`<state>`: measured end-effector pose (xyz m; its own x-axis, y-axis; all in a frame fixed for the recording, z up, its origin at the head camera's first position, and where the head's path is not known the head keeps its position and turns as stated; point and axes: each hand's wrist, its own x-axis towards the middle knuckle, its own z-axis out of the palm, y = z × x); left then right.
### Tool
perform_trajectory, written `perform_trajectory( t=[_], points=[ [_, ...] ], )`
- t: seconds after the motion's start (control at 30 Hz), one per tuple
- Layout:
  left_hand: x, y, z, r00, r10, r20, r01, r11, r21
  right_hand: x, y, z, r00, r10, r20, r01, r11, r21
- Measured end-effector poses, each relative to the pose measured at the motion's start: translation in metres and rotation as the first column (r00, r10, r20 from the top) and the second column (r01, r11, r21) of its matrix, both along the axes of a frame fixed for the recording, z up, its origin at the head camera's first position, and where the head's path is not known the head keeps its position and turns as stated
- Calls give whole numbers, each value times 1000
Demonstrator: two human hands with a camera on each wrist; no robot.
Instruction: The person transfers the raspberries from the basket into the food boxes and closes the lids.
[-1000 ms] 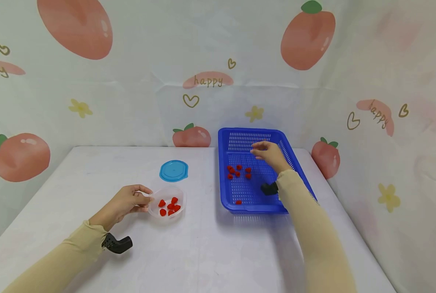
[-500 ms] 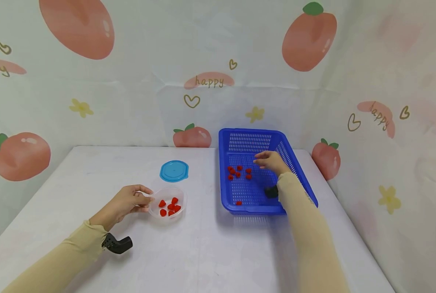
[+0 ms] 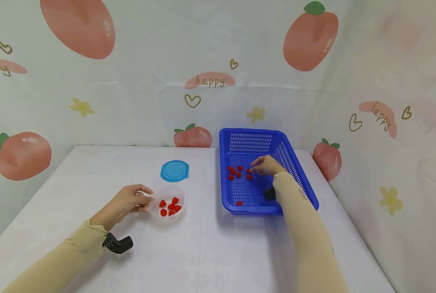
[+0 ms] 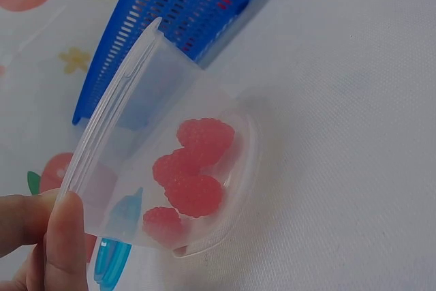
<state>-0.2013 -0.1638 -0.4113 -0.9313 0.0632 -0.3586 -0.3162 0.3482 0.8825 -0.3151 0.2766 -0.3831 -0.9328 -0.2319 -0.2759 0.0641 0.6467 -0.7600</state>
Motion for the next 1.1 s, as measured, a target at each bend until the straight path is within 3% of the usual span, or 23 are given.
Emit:
perform_trajectory(
  t=[0.43,1.1],
  points=[
    [-1,0,-1,1000,8,6,-8,1000,-2,-3,-8,-5,993,14,115,-28,992,123],
    [0,1,1,1000,3,7,-3,1000,0,0,-15,-4,993,37,116,-57,983,174]
  ],
)
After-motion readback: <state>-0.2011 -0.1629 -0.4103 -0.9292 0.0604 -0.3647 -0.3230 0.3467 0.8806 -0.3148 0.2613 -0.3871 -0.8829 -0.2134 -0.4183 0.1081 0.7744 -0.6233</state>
